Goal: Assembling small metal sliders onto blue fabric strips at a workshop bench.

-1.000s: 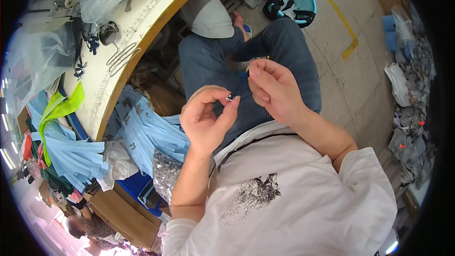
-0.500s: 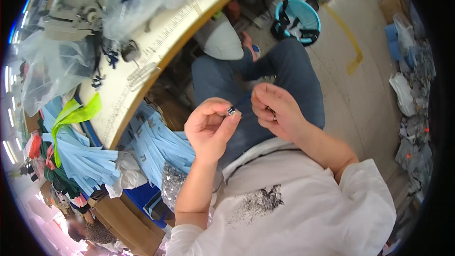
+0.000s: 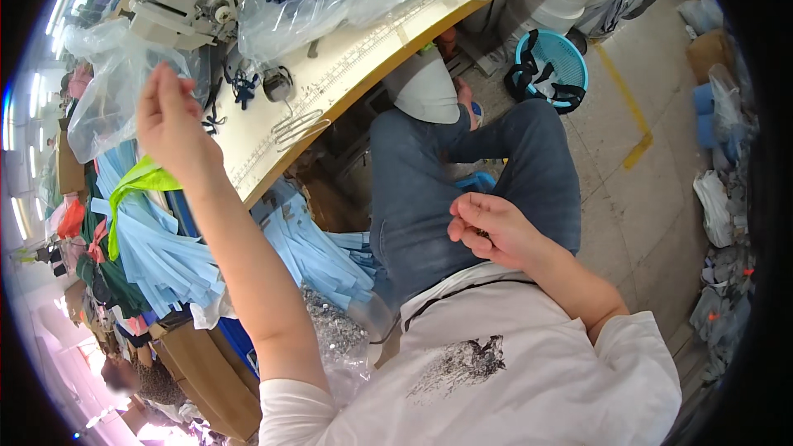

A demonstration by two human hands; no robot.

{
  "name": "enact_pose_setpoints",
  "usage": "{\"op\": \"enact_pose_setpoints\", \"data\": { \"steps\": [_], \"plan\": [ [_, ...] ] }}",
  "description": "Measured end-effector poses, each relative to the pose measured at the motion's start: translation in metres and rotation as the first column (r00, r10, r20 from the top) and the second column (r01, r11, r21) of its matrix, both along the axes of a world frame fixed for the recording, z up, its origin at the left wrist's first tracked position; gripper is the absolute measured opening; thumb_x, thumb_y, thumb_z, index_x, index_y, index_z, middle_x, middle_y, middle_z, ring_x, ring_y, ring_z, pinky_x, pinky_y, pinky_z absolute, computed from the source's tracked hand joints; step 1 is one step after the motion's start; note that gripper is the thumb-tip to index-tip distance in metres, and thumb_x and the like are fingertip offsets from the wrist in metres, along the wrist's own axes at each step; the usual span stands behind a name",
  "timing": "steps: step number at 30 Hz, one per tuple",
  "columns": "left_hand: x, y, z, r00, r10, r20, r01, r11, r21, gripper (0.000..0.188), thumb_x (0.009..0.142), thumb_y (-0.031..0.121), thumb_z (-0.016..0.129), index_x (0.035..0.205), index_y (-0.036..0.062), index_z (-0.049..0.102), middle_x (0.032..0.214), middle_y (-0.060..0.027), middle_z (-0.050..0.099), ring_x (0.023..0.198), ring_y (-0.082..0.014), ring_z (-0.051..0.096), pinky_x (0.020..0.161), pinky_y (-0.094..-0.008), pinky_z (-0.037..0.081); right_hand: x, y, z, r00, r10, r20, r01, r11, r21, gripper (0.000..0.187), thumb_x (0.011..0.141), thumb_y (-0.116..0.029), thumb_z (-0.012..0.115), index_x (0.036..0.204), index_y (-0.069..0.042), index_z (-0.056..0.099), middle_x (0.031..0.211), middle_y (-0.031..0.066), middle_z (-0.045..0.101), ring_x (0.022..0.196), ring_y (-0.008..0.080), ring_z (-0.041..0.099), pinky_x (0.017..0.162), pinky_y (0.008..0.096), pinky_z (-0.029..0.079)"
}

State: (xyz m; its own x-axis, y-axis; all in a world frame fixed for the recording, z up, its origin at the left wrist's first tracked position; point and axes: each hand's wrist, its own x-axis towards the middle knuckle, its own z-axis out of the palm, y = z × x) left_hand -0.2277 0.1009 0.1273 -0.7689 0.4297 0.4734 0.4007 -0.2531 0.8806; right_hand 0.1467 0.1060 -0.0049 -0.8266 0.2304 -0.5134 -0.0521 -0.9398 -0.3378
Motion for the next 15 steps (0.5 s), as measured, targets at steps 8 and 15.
{"op": "enact_pose_setpoints", "data": {
  "steps": [8, 15],
  "plan": [
    [-0.035, -0.012, -0.07, 0.741, -0.09, -0.666, -0.471, 0.637, -0.61, 0.028, 0.085, 0.018, 0.068, 0.109, 0.0033, 0.067, 0.08, -0.0065, 0.067, 0.069, -0.0126, 0.06, 0.065, -0.0254, 0.046, -0.01, -0.003, -0.004, 0.99, 0.138, -0.024, -0.137, 0.99, 0.025, 0.022, 0.1, -0.021, 0.052, 0.105, -0.001, 0.06, 0.081, 0.0032, 0.058, 0.054, 0.0018, 0.04, 0.042, 0.0163, 0.028],
    [-0.045, -0.028, -0.082, 0.94, -0.024, -0.339, -0.232, 0.684, -0.691, 0.021, 0.084, 0.019, 0.071, 0.097, 0.0028, 0.07, 0.08, -0.0041, 0.066, 0.064, -0.0114, 0.054, 0.064, -0.0259, 0.045, -0.008, -0.008, -0.007, 0.988, 0.149, 0.034, -0.151, 0.987, 0.054, 0.02, 0.099, -0.015, 0.051, 0.11, 0.0, 0.061, 0.084, 0.0038, 0.057, 0.052, 0.0025, 0.037, 0.043, 0.0166, 0.027]
  ]
}}
